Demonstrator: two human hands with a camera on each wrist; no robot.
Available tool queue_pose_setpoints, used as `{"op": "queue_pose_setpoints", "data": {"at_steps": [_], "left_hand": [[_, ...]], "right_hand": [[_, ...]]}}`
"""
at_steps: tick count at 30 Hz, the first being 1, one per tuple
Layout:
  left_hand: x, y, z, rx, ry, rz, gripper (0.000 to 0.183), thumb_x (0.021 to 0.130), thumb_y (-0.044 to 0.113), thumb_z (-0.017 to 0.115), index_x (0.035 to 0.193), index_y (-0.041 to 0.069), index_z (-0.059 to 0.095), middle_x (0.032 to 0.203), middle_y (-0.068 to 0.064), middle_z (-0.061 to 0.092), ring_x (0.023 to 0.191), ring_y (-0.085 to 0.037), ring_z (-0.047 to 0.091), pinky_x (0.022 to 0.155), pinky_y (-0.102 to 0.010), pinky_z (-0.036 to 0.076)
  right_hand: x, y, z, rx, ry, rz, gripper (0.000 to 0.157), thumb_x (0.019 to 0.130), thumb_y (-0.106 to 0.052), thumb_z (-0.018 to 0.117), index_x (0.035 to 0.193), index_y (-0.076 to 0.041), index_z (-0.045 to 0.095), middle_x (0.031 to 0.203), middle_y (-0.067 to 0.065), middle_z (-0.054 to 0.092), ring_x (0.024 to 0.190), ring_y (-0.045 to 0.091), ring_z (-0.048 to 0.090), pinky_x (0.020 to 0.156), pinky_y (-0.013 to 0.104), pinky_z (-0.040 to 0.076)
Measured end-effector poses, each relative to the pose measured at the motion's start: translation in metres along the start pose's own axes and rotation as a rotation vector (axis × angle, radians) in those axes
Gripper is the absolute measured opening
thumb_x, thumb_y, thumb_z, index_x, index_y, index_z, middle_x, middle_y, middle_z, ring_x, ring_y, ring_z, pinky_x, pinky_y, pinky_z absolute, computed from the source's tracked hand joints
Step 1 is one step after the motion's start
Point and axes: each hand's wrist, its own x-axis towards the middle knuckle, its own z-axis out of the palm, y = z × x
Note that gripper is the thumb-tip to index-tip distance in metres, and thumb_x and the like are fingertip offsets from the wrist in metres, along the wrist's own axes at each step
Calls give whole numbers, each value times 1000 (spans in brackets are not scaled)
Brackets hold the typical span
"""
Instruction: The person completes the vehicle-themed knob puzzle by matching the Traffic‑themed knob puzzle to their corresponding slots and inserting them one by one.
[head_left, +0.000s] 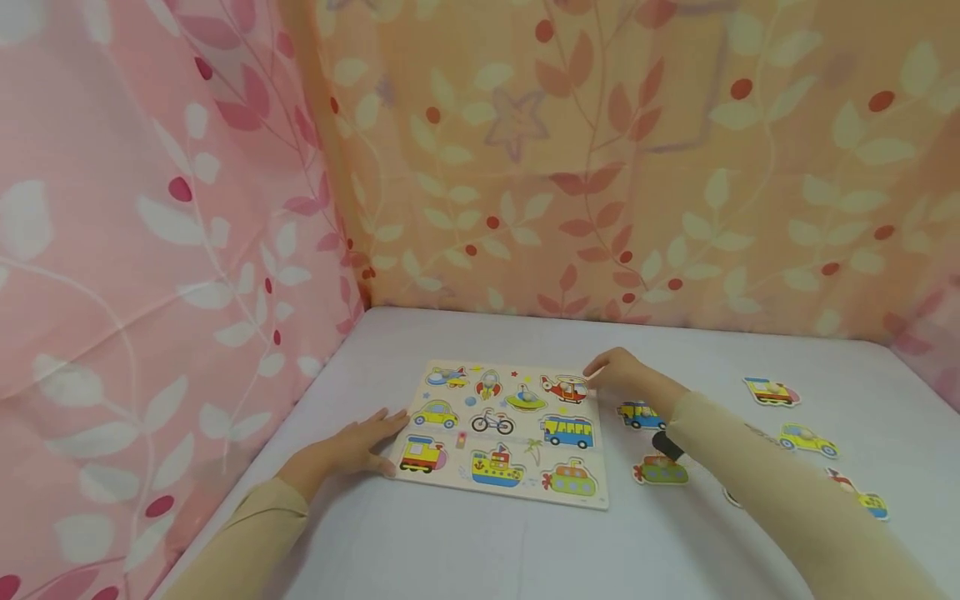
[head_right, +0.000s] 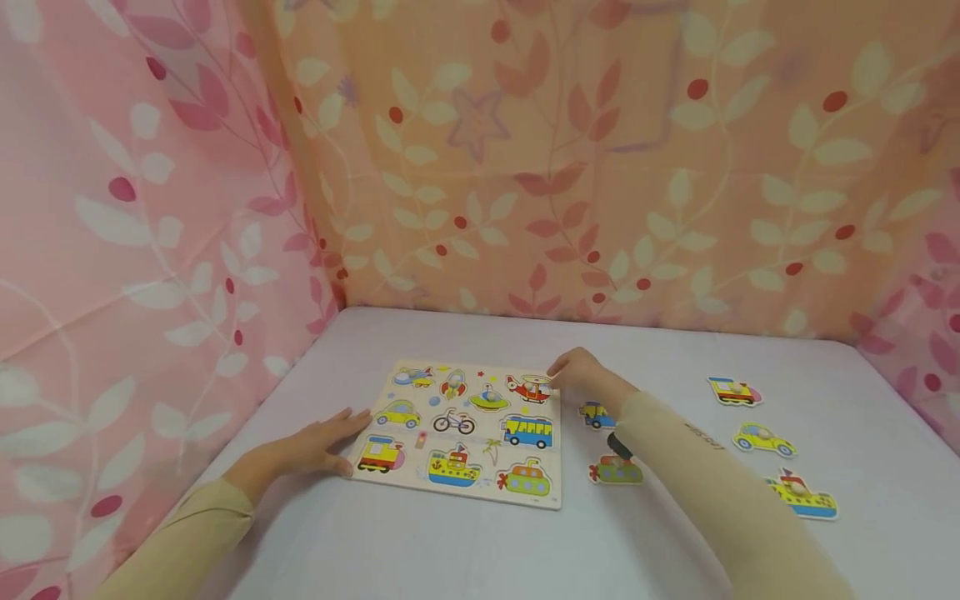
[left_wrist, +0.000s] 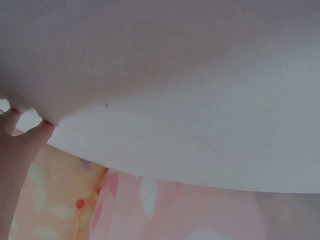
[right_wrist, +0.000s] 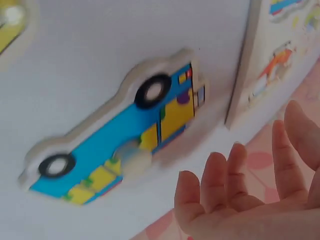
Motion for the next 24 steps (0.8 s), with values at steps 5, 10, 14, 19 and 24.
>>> {"op": "queue_pose_setpoints", "data": {"at_steps": [5, 10, 14, 19, 24], "left_hand": [[-1, 1, -1, 0, 1, -7, 91, 78, 33, 80, 153, 14, 32, 158, -12, 26, 146, -38, 10, 113, -63, 7], [-2, 3, -1, -6, 2, -13, 92, 77, 34, 80, 153, 14, 32, 158, -13, 26, 146, -38, 10, 113, -63, 7], [-2, 0, 0, -5, 4, -27, 92, 77, 33, 80, 153, 16, 31, 158, -14, 24, 146, -39, 10, 112, -64, 7], [-3, 0, -1, -8, 7, -27, 93, 77, 34, 81, 153, 17, 31, 158, -16, 24, 146, -40, 11, 112, -65, 8], [-1, 0, -1, -16, 2, -14, 93, 77, 35, 80, 153, 16, 31, 158, -15, 24, 146, -39, 10, 112, -65, 7]], "right_hand": [[-20, 3, -26, -42, -9, -53, 35, 91, -16, 66, 122, 0, 63, 134, 27, 50, 119, 45, 47, 95, 67, 39], [-42, 10, -53, -24, -6, -83, 40, 92, -19, 66, 125, 2, 60, 127, 25, 57, 115, 46, 50, 91, 68, 41], [-54, 16, -70, -16, 7, -97, 42, 92, -22, 66, 125, 2, 59, 123, 24, 60, 115, 47, 50, 91, 67, 41], [-66, 29, -89, -23, -11, -113, 42, 92, -25, 66, 122, 3, 59, 119, 22, 62, 115, 48, 50, 90, 67, 41], [-79, 42, -107, -57, -33, -116, 46, 93, -30, 66, 124, 3, 58, 120, 20, 63, 114, 46, 51, 85, 60, 46]]}}
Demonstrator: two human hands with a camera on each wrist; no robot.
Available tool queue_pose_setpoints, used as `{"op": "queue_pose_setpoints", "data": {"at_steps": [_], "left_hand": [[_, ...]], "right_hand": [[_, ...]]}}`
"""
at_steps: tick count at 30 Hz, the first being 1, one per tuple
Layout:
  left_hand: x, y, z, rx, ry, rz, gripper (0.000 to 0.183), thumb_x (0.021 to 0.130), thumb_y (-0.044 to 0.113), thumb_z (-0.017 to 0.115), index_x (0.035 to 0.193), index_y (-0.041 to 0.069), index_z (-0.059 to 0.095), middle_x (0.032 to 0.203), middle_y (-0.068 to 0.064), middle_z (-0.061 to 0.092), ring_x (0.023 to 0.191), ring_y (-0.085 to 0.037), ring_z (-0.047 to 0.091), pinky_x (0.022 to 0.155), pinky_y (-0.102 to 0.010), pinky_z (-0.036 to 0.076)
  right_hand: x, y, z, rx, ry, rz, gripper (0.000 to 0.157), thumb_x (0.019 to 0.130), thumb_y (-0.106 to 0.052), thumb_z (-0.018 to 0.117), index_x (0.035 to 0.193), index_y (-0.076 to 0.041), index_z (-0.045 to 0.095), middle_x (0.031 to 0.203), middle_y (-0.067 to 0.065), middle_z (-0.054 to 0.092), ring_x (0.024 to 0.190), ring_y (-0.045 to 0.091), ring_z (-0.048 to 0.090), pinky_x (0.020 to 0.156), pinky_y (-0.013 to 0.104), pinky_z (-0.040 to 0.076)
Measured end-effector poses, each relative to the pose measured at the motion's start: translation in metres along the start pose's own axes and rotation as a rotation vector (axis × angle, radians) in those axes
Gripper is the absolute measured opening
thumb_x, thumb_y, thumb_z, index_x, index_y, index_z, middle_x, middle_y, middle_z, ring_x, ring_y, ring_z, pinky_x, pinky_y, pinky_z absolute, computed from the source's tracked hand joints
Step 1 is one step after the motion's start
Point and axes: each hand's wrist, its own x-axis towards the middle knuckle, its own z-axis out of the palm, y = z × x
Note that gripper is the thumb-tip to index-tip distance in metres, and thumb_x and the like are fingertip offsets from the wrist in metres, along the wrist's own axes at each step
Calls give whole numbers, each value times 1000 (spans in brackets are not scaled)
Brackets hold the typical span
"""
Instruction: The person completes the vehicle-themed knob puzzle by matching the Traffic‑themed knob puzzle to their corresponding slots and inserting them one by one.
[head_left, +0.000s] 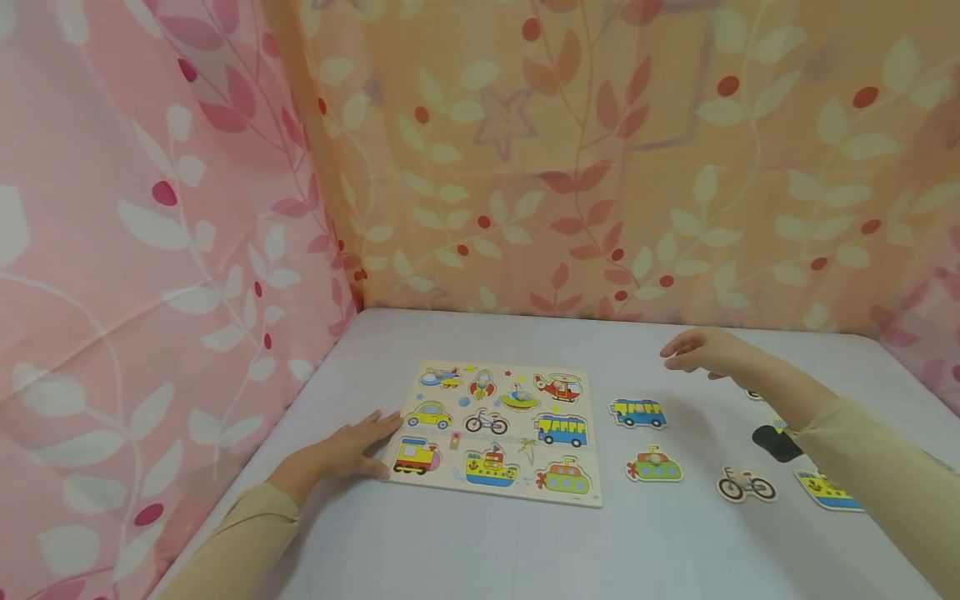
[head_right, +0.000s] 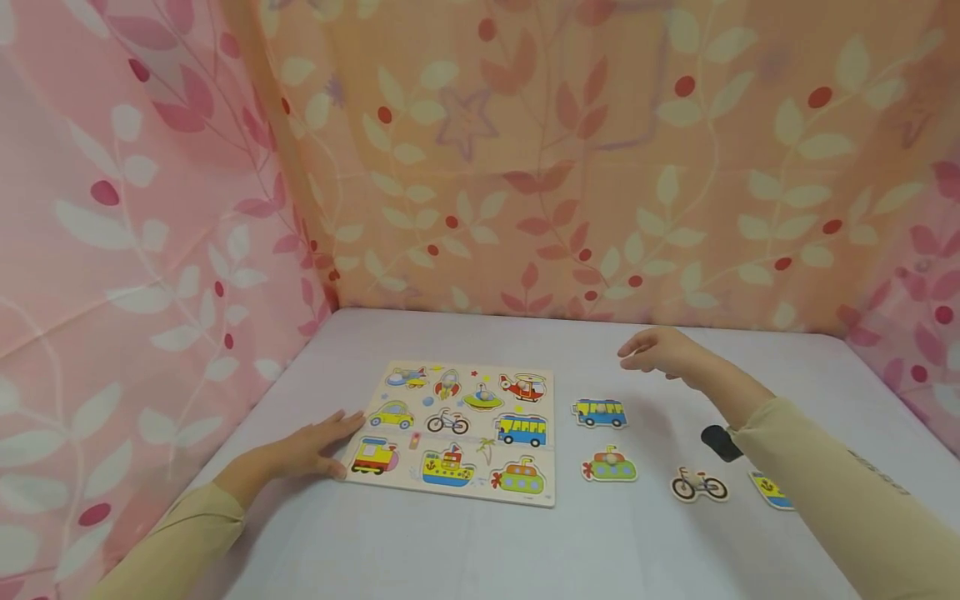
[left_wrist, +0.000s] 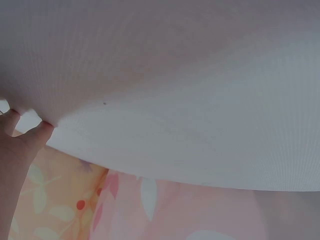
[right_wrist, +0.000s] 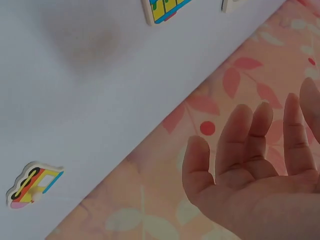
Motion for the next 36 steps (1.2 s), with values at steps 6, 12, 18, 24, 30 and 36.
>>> {"op": "queue_pose_setpoints", "data": {"at_steps": [6, 12, 18, 24, 30, 36], "left_hand": [[1, 1, 1, 8, 0, -8, 93, 77, 35, 80, 153, 17, 31, 159, -14, 24, 146, -39, 10, 112, -65, 8], [2, 1, 1, -3, -1, 0, 93, 77, 36, 80, 153, 17, 31, 159, -13, 24, 146, -39, 9, 112, -65, 7], [1, 0, 0, 1, -9, 3, 94, 76, 36, 80, 153, 16, 31, 158, -14, 25, 146, -40, 10, 111, -66, 8], [2, 0, -2, 3, -20, 9, 95, 76, 38, 80, 154, 16, 31, 158, -14, 25, 146, -40, 10, 111, -66, 8], [3, 2, -3, 6, -28, 17, 95, 76, 39, 80, 153, 15, 31, 158, -15, 25, 146, -40, 10, 111, -66, 7], [1, 1, -3, -2, -17, 2, 95, 75, 37, 81, 153, 15, 32, 158, -17, 23, 145, -42, 11, 110, -67, 9]], "right_hand": [[-14, 13, -17, -45, -5, -19, 54, 93, -36, 65, 128, 4, 55, 121, 21, 62, 113, 43, 52, 82, 56, 50], [-30, 27, -31, -61, 13, -68, 49, 94, -32, 63, 125, 5, 57, 120, 22, 62, 111, 41, 55, 82, 55, 51], [-44, 42, -41, -75, 22, -68, 47, 95, -27, 63, 127, 6, 55, 117, 19, 63, 99, 29, 58, 74, 40, 52], [-57, 66, -50, -99, 5, -53, 43, 95, -23, 63, 124, 8, 56, 113, 15, 65, 97, 18, 59, 77, 40, 50], [-73, 90, -53, -121, 10, -54, 39, 95, -23, 63, 122, 6, 58, 109, 9, 65, 97, 19, 59, 76, 39, 50], [-80, 106, -55, -118, 37, -66, 38, 95, -21, 62, 122, 6, 58, 111, 13, 64, 99, 25, 62, 76, 48, 53]]}}
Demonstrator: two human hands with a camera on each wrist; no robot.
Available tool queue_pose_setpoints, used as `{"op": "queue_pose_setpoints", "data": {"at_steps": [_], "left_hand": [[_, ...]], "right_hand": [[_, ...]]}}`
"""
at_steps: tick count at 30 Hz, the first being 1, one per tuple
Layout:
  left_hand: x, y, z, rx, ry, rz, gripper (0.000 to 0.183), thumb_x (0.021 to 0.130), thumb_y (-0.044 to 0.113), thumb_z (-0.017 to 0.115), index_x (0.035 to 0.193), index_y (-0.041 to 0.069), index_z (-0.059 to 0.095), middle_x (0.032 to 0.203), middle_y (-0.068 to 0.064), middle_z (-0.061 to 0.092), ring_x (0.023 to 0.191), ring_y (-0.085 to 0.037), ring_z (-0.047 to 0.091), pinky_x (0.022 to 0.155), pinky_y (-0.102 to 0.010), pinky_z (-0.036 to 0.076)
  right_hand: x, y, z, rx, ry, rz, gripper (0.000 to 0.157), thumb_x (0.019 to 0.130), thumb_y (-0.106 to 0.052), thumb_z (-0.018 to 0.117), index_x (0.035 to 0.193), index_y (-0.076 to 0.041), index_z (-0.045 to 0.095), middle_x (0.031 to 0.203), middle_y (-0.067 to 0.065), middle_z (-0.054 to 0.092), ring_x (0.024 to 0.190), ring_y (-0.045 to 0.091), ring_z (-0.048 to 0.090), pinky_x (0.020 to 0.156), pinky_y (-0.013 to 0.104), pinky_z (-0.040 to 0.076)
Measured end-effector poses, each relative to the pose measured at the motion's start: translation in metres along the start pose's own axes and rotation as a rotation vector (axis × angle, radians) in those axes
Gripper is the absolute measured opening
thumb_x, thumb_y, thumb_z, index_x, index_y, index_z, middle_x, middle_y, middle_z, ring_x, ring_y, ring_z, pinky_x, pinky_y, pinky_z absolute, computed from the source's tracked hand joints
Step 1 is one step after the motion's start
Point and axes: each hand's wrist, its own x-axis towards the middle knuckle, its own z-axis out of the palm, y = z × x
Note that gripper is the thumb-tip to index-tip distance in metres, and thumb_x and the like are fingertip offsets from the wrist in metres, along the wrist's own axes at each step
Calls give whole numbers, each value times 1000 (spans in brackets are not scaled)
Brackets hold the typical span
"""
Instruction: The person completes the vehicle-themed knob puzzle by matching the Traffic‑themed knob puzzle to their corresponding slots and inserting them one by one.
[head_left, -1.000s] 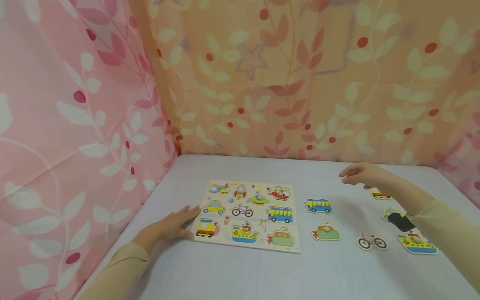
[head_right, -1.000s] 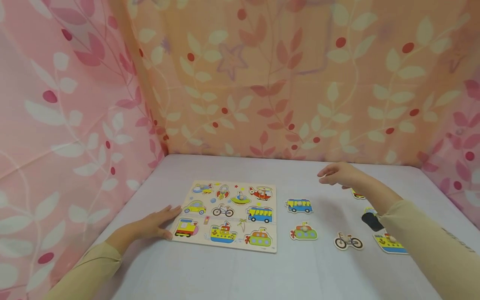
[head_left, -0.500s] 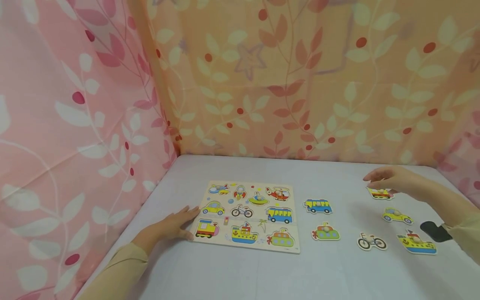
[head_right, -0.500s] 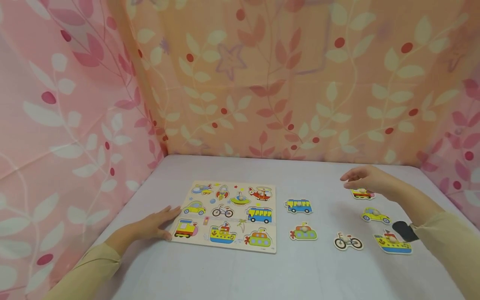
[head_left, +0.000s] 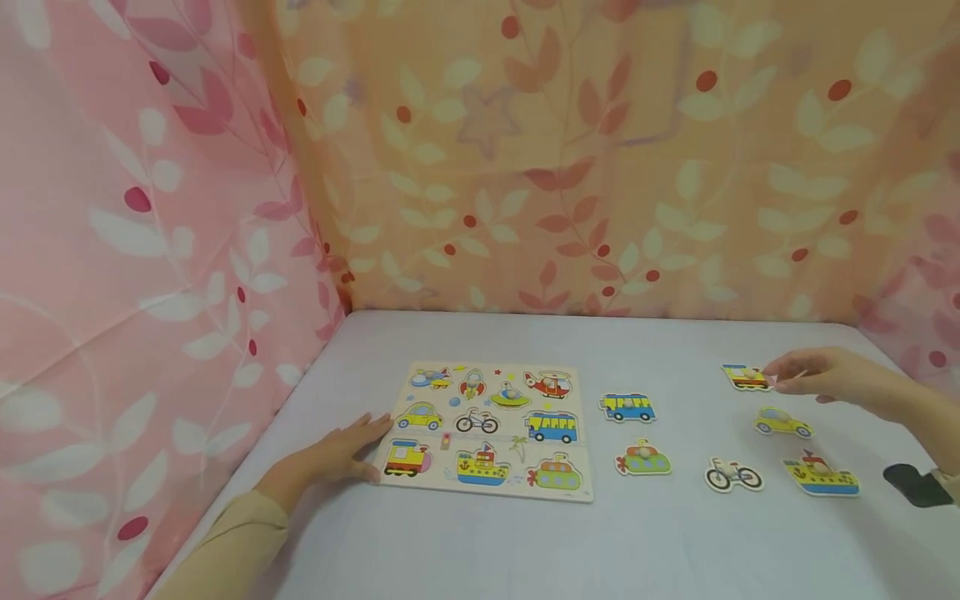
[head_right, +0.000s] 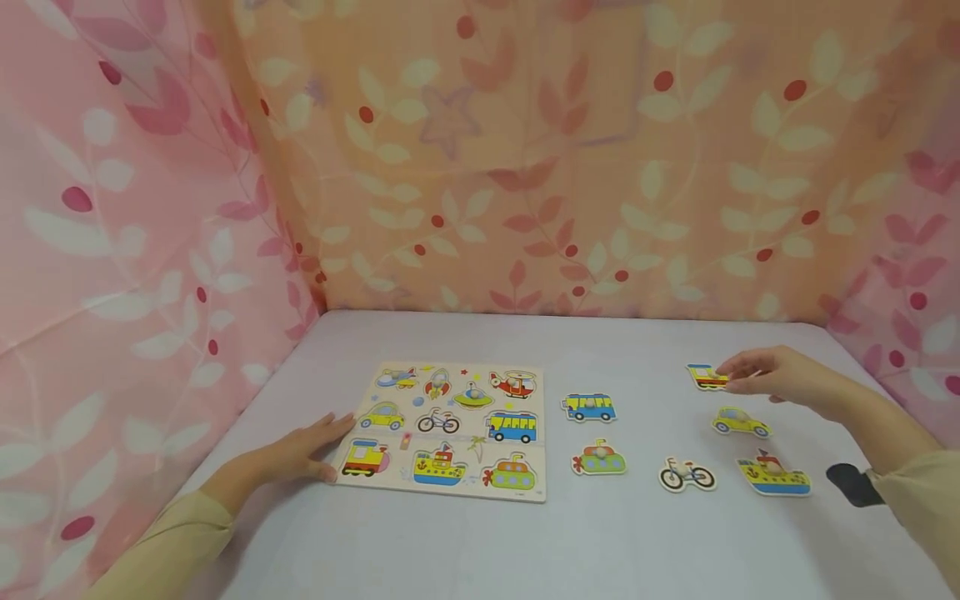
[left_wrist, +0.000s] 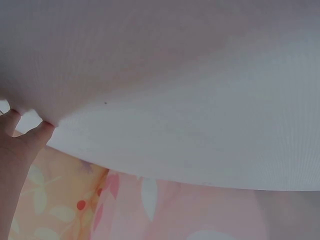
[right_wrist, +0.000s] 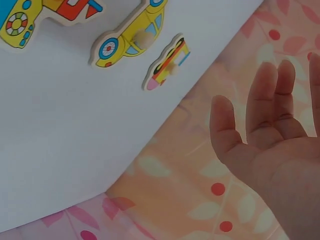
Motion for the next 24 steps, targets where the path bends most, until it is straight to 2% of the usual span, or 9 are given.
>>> {"op": "queue_pose_setpoints", "data": {"at_steps": [3, 7, 9, 14, 16, 24], "left_hand": [[-2, -3, 1, -2, 9, 0, 95, 75, 39, 81, 153, 14, 32, 158, -17, 24, 145, -42, 11, 111, -66, 9], [-2, -5, 3, -6, 14, 2, 97, 74, 41, 81, 153, 15, 32, 158, -16, 25, 145, -42, 11, 111, -67, 8], [-2, -6, 3, -4, 12, 13, 97, 74, 42, 81, 153, 14, 32, 157, -17, 25, 145, -42, 11, 110, -67, 8], [-1, -6, 2, -5, 11, 40, 97, 74, 43, 80, 153, 13, 31, 158, -15, 25, 146, -40, 10, 112, -65, 6], [-1, -5, 1, -6, 11, 49, 97, 74, 43, 79, 153, 12, 31, 158, -14, 25, 146, -40, 9, 112, -65, 6], [-2, -4, 0, 6, 12, 65, 97, 74, 42, 80, 153, 11, 31, 157, -16, 26, 145, -41, 10, 110, -67, 7]], "right_hand": [[-1, 5, 1, 3, -2, 17, 41, 95, -22, 63, 123, 8, 57, 113, 17, 64, 99, 28, 63, 78, 53, 52], [-3, 15, 4, -16, -10, 34, 45, 96, -22, 62, 125, 10, 55, 113, 20, 63, 99, 32, 62, 78, 53, 52], [-4, 21, 7, -20, -16, 51, 46, 95, -23, 63, 126, 11, 54, 111, 18, 62, 98, 29, 61, 77, 50, 53], [-5, 38, 14, 6, -17, 77, 48, 94, -24, 64, 127, 10, 53, 110, 12, 61, 91, 11, 56, 74, 39, 52], [-4, 45, 16, 19, -19, 75, 49, 94, -24, 64, 127, 11, 52, 110, 13, 60, 89, 9, 54, 72, 38, 50], [2, 69, 18, 40, -38, 139, 58, 95, -30, 63, 132, 11, 45, 112, 20, 60, 91, 24, 52, 69, 36, 47]]}}
